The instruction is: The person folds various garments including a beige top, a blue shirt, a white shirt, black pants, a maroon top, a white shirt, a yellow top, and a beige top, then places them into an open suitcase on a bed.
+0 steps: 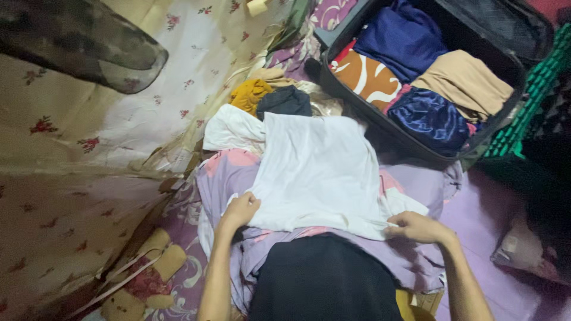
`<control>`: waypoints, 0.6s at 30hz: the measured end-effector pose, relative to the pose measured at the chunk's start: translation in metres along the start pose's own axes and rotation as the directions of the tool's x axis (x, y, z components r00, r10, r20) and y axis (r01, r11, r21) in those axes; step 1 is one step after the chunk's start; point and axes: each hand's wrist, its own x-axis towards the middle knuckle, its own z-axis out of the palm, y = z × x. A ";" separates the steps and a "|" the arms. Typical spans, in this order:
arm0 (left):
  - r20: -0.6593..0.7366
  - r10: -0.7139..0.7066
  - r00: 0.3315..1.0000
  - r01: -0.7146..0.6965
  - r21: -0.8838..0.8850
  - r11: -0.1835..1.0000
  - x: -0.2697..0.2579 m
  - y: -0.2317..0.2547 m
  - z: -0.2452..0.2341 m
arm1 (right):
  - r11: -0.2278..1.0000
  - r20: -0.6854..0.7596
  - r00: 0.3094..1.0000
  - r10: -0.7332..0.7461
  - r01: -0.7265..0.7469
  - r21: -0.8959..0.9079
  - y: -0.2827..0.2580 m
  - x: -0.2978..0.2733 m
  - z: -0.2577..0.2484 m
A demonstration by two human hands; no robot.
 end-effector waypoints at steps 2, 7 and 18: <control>-0.030 -0.053 0.998 0.056 0.104 0.993 0.010 0.001 0.003 | 0.990 -0.069 0.988 -0.141 0.141 -0.008 0.006 0.013 0.002; -0.384 0.123 0.915 -0.085 0.115 0.990 0.039 0.033 0.004 | 0.983 -0.404 0.909 0.101 -0.029 0.181 0.006 0.054 -0.008; -0.019 -0.168 0.986 0.168 0.024 0.986 0.134 0.033 0.042 | 0.962 -0.829 0.559 0.017 -0.234 -0.138 0.000 0.186 0.034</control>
